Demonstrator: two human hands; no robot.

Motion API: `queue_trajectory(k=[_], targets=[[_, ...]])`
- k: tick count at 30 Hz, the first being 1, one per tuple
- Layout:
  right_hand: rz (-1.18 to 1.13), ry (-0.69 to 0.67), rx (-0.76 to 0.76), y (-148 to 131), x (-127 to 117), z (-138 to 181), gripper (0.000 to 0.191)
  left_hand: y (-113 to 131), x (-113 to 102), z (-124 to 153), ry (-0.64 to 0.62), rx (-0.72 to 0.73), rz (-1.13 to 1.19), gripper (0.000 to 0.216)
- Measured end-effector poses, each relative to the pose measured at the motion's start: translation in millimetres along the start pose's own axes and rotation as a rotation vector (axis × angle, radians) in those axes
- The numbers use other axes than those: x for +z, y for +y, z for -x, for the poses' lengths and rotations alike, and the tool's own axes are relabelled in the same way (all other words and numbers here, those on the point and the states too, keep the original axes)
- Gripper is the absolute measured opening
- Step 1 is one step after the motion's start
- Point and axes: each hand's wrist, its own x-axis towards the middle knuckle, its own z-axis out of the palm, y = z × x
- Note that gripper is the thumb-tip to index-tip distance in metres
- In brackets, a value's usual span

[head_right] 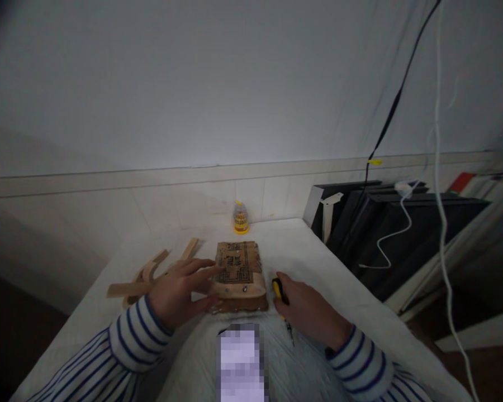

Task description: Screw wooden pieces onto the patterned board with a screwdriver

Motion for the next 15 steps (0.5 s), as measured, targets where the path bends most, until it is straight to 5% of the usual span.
queue_trajectory(k=[6, 15], targets=[[-0.071, 0.086, 0.064, 4.3, -11.1, 4.4, 0.055, -37.8, 20.7, 21.5, 0.110, -0.099, 0.425, 0.062], [-0.554, 0.594, -0.047, -10.6, -50.2, 23.3, 0.057, -32.9, 42.1, 20.4, 0.127, -0.288, 0.761, 0.065]])
